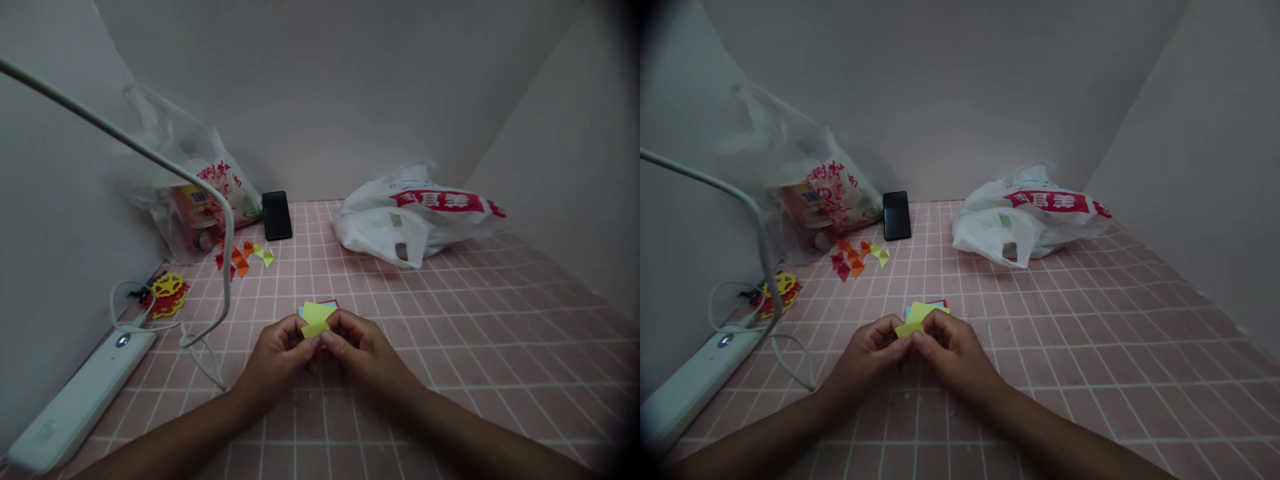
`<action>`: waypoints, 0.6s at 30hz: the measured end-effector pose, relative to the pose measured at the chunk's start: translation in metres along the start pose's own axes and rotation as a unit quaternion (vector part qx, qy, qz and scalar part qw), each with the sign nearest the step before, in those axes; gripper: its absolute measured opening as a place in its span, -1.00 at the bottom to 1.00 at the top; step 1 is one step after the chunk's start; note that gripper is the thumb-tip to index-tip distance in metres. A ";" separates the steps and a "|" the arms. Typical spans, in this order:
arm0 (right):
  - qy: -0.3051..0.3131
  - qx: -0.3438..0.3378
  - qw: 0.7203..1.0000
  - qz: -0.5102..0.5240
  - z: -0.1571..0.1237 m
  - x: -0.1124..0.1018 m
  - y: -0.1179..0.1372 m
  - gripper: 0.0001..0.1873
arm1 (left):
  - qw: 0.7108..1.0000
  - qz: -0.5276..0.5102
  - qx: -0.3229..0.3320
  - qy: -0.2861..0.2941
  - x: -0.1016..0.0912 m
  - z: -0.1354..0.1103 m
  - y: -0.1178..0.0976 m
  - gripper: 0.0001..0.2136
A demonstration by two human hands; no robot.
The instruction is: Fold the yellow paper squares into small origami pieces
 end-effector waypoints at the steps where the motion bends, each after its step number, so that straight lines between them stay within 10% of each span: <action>1: -0.003 -0.007 1.000 -0.006 0.000 -0.001 0.001 -0.77 | 1.000 0.006 -0.009 0.008 0.002 0.000 0.001 -0.73; 18: -0.093 -0.061 0.981 -0.159 -0.011 -0.013 0.017 -0.78 | 0.996 0.040 -0.056 0.053 0.008 -0.002 0.013 -0.74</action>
Point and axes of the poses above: each hand's wrist, its own z-axis towards the middle knuckle, its own x-axis out of the palm, y = z × x, the point moved 9 cm from there along z, towards the middle knuckle, and after that the axes turned 5 degrees about y, right-handed, at the moved point
